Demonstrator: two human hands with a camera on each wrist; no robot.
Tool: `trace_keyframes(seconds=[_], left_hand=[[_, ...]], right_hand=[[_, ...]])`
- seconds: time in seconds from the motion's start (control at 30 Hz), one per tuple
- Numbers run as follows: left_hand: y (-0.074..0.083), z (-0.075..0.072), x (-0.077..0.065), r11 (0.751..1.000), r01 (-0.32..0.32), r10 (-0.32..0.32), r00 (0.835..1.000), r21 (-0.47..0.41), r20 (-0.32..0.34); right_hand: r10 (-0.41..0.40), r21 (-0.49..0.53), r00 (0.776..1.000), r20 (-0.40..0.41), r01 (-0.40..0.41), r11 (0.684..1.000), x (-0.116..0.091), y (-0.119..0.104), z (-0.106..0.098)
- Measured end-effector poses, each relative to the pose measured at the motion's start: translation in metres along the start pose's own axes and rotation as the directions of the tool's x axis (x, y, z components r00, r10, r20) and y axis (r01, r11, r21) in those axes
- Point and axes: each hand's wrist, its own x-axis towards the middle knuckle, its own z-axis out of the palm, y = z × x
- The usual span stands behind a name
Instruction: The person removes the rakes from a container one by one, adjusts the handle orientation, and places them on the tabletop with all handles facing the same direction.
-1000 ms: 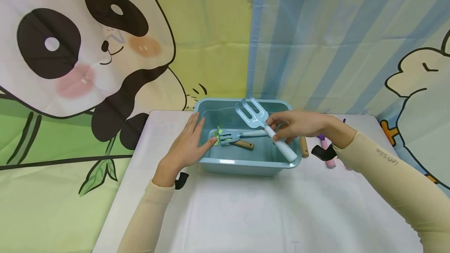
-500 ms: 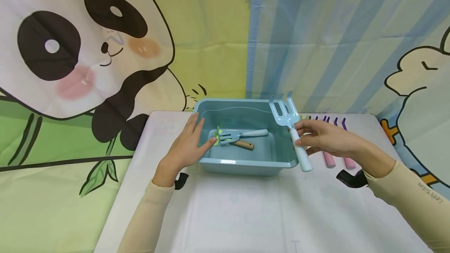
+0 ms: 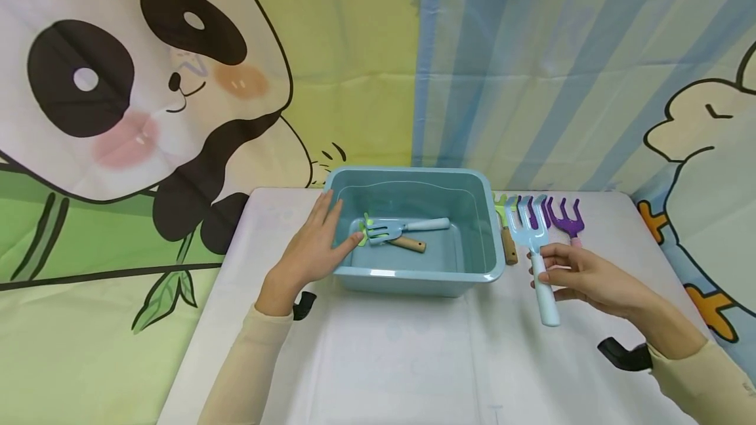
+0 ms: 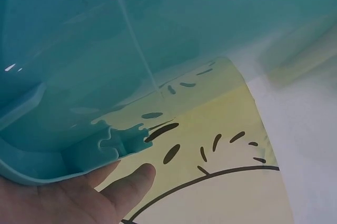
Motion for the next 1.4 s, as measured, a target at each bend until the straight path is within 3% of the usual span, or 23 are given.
trace_keyframes(seconds=[0.33,0.5,0.83,1.17,1.4], left_hand=[[-0.001,0.0,-0.001,1.0,0.011,-0.011,1.0,-0.004,-0.002],[-0.001,0.0,-0.002,1.0,0.015,-0.015,1.0,-0.005,-0.006],[0.0,0.0,-0.001,1.0,0.014,-0.014,1.0,-0.002,-0.003],[0.0,0.001,-0.001,1.0,0.008,-0.008,1.0,-0.01,-0.007],[-0.001,0.001,-0.001,1.0,0.013,-0.013,1.0,-0.008,0.001]], right_hand=[[0.136,0.144,0.989,-0.054,-0.127,0.981,0.0,0.078,0.022],[0.161,0.176,0.985,-0.067,-0.147,0.973,0.0,0.102,0.032],[0.192,0.208,0.981,-0.04,-0.18,0.961,0.001,0.121,0.037],[0.235,0.235,0.971,-0.034,-0.221,0.947,0.003,0.122,0.041],[0.241,0.197,0.97,-0.04,-0.229,0.953,0.004,0.119,0.04]])
